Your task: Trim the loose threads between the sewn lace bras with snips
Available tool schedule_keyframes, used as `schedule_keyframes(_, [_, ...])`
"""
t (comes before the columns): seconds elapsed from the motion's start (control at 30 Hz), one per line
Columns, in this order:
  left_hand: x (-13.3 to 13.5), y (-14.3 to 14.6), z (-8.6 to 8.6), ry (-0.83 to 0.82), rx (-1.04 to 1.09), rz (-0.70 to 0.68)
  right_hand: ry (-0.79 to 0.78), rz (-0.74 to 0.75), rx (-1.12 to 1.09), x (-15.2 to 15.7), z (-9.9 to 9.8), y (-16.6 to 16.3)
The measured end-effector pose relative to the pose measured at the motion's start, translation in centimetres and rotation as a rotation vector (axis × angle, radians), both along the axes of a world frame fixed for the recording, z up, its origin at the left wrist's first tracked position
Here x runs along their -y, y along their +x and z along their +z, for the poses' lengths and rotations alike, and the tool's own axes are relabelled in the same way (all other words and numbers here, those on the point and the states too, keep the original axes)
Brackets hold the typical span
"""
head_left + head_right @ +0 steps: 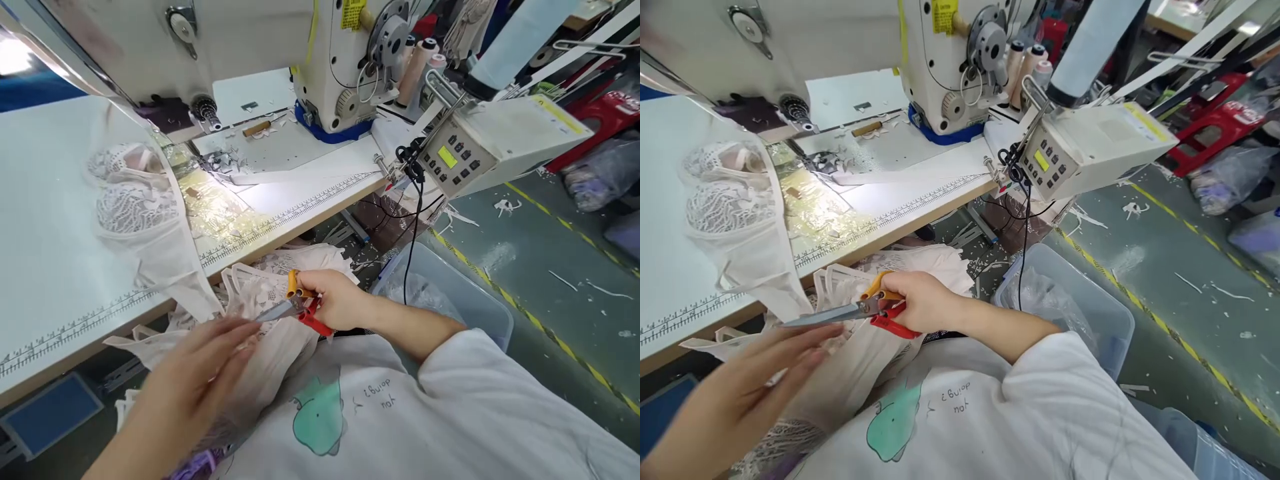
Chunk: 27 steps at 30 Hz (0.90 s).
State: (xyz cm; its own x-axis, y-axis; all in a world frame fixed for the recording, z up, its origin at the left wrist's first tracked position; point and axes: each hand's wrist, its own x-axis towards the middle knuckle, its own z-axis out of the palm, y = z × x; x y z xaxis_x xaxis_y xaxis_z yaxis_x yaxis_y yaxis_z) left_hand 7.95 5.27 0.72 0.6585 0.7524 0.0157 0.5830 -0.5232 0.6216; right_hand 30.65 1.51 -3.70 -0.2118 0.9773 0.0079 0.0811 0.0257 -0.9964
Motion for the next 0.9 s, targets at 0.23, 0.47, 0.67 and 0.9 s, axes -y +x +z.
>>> schedule_keyframes(0.23, [-2.3, 4.3, -0.9, -0.278, -0.048, -0.141, 0.006, 0.043, -0.005, -1.0, 1.0, 0.4])
schedule_keyframes(0.47, [-2.1, 3.2, -1.9, 0.036, 0.103, -0.136, -0.072, -0.054, 0.001, -1.7, 0.1, 0.3])
schedule_keyframes(0.67, [-1.7, 2.9, -2.2, 0.264, 0.045, -0.113, -0.103, -0.107, -0.069, -1.7, -0.6, -0.6])
schedule_keyframes(0.9, [-1.7, 3.4, -1.0, -0.207, 0.03, 0.02, -0.053, -0.108, -0.126, -1.5, -1.1, -1.3])
